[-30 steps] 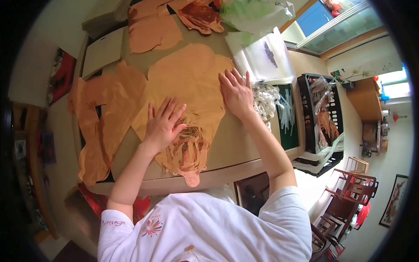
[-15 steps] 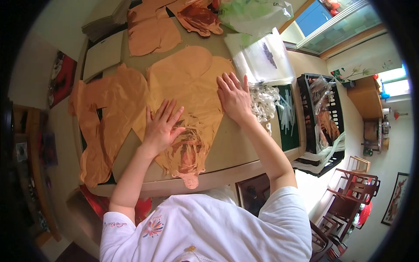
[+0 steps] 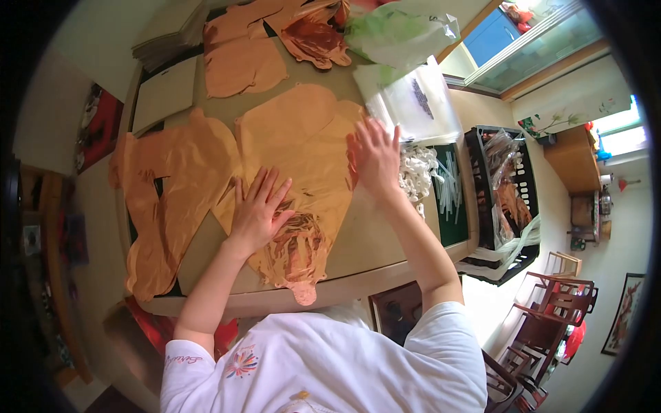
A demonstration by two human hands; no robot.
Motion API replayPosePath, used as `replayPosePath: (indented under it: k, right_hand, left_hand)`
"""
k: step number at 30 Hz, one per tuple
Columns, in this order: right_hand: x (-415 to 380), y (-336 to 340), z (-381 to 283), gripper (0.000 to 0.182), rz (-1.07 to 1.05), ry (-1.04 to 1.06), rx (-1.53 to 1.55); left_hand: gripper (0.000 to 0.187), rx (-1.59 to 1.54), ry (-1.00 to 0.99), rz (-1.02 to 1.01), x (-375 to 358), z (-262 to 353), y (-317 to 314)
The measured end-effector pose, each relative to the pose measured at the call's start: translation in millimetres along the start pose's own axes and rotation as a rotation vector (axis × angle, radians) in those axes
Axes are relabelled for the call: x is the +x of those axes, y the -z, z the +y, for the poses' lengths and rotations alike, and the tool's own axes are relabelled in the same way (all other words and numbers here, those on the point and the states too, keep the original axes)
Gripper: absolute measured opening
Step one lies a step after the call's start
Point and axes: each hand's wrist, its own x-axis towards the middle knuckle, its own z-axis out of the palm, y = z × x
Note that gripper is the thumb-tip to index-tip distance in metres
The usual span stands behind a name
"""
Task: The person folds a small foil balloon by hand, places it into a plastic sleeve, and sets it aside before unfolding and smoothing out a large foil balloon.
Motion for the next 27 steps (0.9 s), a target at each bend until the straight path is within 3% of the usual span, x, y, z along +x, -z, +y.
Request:
replayPosePath:
  k: [5,8,13,19,22,25,27]
  right_hand:
    - [38.6,-30.3,28.2,0.035,-0.006,-0.057,0.008]
    - [51.6,-22.2,18.6,0.03,-0.111,0.051,0.045]
    - [49.5,-20.9,1.6,0.013,-0.107,-0.135,0.128]
    - [43.2,-19.8,0.9,0.019,0.014,-0.015,-0.02]
    - [42.3,-19.6,-9.1,0.03,0.149,0.021,0.096]
    - [33.9,-26.0,-14.8,0.038,0.037,0.118,0.255]
    - [29.2,-31.5,-12.5,0.038,0.009,0.073,0.35]
  left_hand:
    - [0.064,0.006,-0.007,0.024,0.6,0.3,-0.7]
    - [0.063,0.025,0.003,0.024,-1.2,1.7,-3.0]
    - [0.063,-0.001,0.032,0.045,-4.7,4.4,-3.1]
    - [0.063,-0.011,0.046,0.048,-8.0,-1.8,0.3]
    - [0.063,-0.005,0.062,0.054,-9.7,-2.9,2.1]
    - [0.063,-0.018,0.043,0.04,-4.3,0.2,9.5]
    - [0.064,-0.056,-0.005,-0.02,2.8,3.5,18.5]
